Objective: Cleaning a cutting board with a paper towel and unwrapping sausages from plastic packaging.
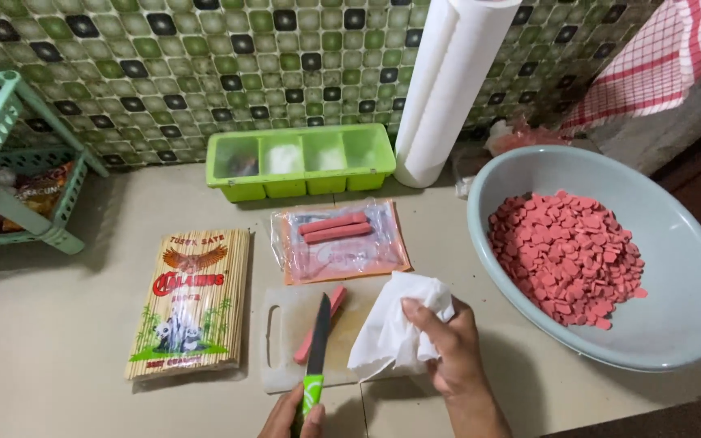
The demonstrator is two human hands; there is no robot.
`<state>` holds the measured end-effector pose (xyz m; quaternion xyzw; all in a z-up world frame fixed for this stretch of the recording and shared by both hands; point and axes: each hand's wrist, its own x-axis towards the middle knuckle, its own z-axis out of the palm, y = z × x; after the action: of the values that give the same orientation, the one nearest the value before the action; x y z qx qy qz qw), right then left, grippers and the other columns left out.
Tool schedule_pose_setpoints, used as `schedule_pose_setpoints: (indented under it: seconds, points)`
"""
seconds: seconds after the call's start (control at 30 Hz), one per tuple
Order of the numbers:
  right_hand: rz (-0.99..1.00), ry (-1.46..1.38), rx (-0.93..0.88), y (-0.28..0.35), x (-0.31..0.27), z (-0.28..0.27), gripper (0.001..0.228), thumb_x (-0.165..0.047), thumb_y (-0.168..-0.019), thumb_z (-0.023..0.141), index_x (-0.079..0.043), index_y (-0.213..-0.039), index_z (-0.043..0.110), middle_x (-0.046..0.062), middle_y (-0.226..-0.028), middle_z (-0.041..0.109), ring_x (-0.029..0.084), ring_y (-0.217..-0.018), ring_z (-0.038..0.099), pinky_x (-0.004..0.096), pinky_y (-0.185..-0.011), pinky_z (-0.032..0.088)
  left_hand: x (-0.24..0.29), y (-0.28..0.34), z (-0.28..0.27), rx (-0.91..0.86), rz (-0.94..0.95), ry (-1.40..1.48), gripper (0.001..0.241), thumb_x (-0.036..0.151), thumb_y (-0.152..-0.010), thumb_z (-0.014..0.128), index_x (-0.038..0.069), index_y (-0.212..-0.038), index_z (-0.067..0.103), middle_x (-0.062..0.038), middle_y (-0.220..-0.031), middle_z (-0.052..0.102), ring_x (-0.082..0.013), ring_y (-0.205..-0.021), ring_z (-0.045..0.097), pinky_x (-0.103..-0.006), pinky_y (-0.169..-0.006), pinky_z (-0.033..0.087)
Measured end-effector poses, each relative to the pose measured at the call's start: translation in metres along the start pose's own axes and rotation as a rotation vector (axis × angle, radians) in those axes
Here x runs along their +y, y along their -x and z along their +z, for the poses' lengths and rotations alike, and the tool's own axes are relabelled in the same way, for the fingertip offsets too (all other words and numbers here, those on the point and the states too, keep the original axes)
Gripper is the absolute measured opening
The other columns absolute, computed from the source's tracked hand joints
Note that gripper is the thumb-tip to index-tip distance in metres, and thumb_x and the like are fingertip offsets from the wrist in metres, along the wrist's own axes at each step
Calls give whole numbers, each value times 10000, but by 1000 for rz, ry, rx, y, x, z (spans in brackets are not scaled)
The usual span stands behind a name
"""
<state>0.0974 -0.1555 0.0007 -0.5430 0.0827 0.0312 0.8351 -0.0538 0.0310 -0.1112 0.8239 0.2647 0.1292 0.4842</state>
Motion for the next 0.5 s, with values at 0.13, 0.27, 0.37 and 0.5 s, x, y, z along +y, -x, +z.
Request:
schedule_pose_setpoints:
  seconds: [0.13, 0.27, 0.37, 0.5]
  points:
    - [39, -7, -16, 9, 12, -6, 185, -94, -766, 793, 30, -877, 714, 71, -690, 645, 203, -590, 611, 341, -477, 473, 63, -25, -17, 7, 86, 248, 435, 291, -900, 621, 128, -1288, 729, 5, -1173, 813, -98, -953, 783, -232, -836, 567]
    - [20, -8, 36, 17, 20, -31, 198, -99, -780, 779, 29, -904, 694, 75, -698, 637, 198, -593, 596, 335, -490, 457, 90, -45, -16, -169, 213, 154, 465, 336, -982, 520, 118, -1381, 621, -8, -1126, 770, -162, -1090, 684, -325, -955, 507]
    - [21, 9, 72, 19, 21, -45, 200, -97, -788, 769, 54, -898, 698, 91, -691, 630, 212, -583, 590, 356, -477, 456, 92, -45, -4, -191, 339, 56, 455, 266, -963, 577, 152, -1403, 584, -20, -1118, 681, -209, -1027, 617, -339, -872, 485]
    - [31, 42, 111, 19, 14, -57, 248, -128, -783, 761, 70, -926, 716, 102, -692, 627, 224, -593, 580, 365, -484, 447, 94, -83, -11, -186, 399, -72, 522, 170, -908, 653, 170, -1426, 595, -49, -1038, 630, -200, -926, 611, -355, -781, 531]
